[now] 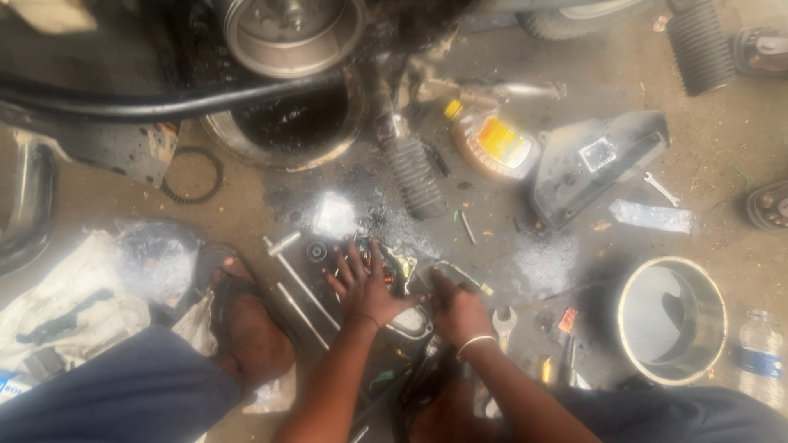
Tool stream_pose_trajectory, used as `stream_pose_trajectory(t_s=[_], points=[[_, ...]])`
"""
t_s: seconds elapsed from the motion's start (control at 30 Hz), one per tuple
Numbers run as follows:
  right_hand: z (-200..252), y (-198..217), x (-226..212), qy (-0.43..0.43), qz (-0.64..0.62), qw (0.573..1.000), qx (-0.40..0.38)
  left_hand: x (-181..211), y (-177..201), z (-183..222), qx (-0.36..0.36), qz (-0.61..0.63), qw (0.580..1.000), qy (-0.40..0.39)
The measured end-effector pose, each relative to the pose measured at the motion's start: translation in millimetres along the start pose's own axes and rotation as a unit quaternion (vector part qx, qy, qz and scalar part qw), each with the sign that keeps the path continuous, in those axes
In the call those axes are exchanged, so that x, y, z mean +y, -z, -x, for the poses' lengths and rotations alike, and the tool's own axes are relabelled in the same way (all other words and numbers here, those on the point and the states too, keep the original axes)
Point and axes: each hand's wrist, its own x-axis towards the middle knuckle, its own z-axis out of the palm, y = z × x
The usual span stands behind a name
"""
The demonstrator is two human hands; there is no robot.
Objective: The person sits on the ground beside a scooter and works on its exposed stator/flywheel assembly. They use a wrench to loosen and tighten fasteners on the magneto cover, reposition the coil assembly, and handle small bolts and parts laid on the floor.
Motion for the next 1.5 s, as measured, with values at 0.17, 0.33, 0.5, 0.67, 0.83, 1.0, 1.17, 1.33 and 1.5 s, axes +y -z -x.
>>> stream_pose_trajectory(t_s=[0.17,0.33,0.5,0.67,0.83,1.0,1.17,1.33,1.5], points=[[3.3,-2.7,-0.2,0.008,0.002,1.0,-0.02,3.8,-5.7,0.9,0.007,-0.019,1.0,0.013],[8.0,-9.2,-1.2,-0.004,-0.036,0.999,-0.01,2.8,-10.5,-3.0,-0.005,-0.027,0.999,0.023],[6.4,-16.9,-1.9,-0.019,-0.055,0.998,0.003,4.1,-7.6,-3.8,-0.018,-0.045,0.998,0.029],[2.1,-9.3,-11.2,-0.046,-0.054,0.997,0.003,9.2,-0.8,-0.3,-0.026,-0.04,0.998,0.037],[1.5,-8.6,0.1,-0.034,-0.001,0.999,-0.02,3.0,-16.3,-3.3,-0.002,-0.065,0.998,0.02],[-25.4,-2.1,15.5,0.058,0.039,0.997,-0.014,5.1,-9.8,-0.7,-0.007,-0.083,0.996,0.02],[-38.4,28.7,-1.8,0.092,0.111,0.986,-0.085,9.9,-13.6,-5.6,-0.001,-0.064,0.997,0.047],[-68.3,46.8,-0.6,0.226,0.213,0.941,-0.132,5.2,-18.2,-6.6,0.014,-0.076,0.996,0.035],[-98.6,66.5,-12.7,0.383,0.34,0.849,-0.13,12.5,-11.8,-3.3,0.013,-0.07,0.997,0.04]])
